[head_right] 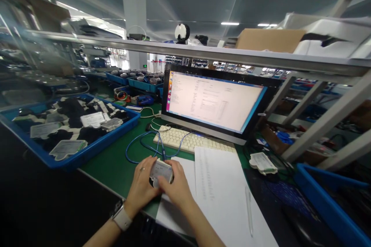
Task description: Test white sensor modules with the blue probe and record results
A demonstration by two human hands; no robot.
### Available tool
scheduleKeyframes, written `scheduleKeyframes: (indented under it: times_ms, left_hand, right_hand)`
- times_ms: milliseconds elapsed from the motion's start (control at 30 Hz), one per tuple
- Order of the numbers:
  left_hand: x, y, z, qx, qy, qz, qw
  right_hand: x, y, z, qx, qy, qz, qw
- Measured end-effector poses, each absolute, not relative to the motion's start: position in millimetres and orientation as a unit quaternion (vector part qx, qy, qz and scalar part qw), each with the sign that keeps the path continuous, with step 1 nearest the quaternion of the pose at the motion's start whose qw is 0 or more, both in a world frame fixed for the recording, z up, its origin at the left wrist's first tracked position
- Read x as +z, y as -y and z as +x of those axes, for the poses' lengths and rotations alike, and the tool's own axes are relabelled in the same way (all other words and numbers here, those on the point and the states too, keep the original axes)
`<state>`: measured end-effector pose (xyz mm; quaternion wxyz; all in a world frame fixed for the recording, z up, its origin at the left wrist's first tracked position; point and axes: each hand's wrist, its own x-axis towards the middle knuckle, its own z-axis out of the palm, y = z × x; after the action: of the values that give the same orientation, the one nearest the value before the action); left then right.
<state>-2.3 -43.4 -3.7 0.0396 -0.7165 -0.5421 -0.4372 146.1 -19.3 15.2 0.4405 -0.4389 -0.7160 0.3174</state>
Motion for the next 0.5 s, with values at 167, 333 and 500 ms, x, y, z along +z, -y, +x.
scheduleKeyframes:
  times_ms: [167,333,500]
  left_hand:
    - [-6,45,14,-0.457,0.585,-0.666,0.079]
    - [-7,46,17,-0.448,0.594,-0.665,0.063]
    - [-7,47,13,-0.440,0.582,-0.682,0.052]
  right_hand:
    - [13,9,141,0.312,0.711,-0.435,0.456]
    - [11,6,145,0.327,0.715,-0.415,0.458]
    - [11,8,145,0.341,0.713,-0.412,0.453]
